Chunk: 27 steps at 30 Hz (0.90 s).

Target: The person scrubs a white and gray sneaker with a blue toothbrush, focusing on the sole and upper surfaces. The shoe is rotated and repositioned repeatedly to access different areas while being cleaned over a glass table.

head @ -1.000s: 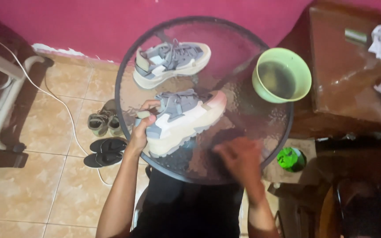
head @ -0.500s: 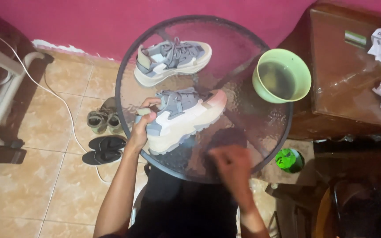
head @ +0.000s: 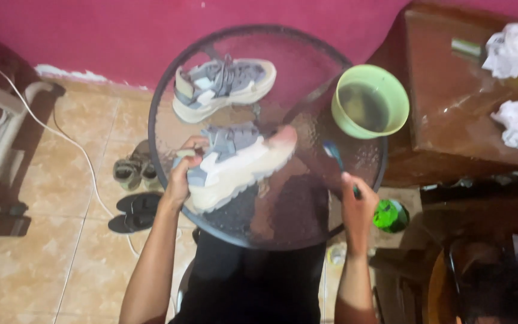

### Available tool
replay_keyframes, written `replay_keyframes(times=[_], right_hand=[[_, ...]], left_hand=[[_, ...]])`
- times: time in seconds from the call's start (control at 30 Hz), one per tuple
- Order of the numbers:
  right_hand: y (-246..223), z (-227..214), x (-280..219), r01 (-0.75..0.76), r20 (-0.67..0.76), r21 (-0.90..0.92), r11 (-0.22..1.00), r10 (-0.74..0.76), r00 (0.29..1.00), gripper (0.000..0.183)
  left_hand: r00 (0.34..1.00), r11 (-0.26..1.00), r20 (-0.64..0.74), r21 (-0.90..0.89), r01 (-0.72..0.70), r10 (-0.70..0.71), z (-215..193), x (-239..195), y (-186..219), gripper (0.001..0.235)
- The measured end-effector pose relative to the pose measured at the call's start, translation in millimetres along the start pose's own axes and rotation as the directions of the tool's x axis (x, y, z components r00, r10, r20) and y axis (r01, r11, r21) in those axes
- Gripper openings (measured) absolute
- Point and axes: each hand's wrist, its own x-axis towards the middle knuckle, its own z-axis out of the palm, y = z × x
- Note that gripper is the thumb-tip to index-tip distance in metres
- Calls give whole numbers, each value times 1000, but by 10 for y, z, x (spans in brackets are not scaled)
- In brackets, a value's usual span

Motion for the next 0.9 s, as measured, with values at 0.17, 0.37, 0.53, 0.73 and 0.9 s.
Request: replay_keyframes(times=[0.17,0.37,0.53,0.73,0.9], right_hand=[[-223,200,3,-36,141,69,997,26,990,5],[-128,170,94,136,84,-176,975,-123,989,19],[101,115,142,59,16,-333,941,-57,998,29],[-21,74,184,-165,236,-76,983,179,955,18],[-154,57,206,-130,243,7,991,125,962,25]], left_hand=[[996,999,78,-3,37,-36,33,-14,130,60],[996,998,90,69,-2,-4,-113,48,-2,63],[995,996,92,90,29,-37,59,-120,211,64],[997,992,19,97,77,-80,213,-206,336,62],[999,988,35,148,34,-40,66,-148,182,70]])
